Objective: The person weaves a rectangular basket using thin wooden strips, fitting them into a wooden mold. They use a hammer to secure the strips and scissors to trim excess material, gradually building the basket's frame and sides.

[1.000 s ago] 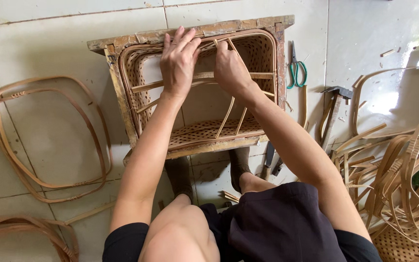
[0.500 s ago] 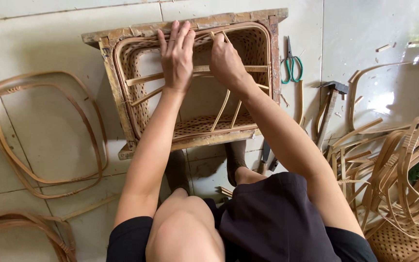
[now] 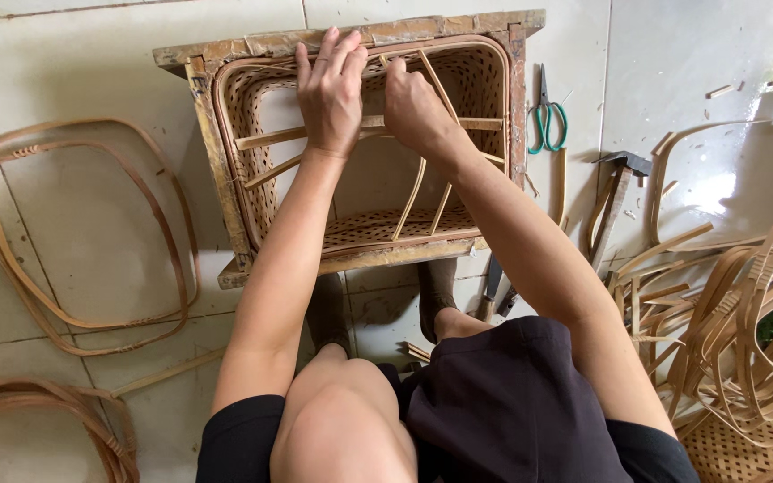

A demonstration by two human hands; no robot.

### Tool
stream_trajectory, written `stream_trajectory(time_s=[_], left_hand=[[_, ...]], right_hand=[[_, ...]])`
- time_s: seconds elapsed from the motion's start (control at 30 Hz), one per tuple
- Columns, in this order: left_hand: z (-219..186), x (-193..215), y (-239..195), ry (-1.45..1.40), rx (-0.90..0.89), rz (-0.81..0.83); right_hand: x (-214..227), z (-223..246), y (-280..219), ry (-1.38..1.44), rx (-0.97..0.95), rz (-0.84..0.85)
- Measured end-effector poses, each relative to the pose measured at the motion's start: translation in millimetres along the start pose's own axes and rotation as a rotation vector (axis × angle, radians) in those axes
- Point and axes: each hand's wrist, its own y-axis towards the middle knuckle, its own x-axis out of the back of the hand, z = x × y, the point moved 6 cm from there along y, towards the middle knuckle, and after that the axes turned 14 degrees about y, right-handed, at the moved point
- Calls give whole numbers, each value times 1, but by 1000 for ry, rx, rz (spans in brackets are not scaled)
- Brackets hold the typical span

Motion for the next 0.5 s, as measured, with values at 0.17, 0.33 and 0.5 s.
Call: stream_trajectory(time_s=[0.17,0.33,0.5], left_hand=[[-2,-12,9,-41,-47,-37],[15,4,7,-153,-62,31],[47,25,-4,-142,-73,46]], right_hand=[[-3,-2,-2,26,44,-17],[-8,-17,-7,40,-58,-1],[-4,7,-15,-549,297,-191]])
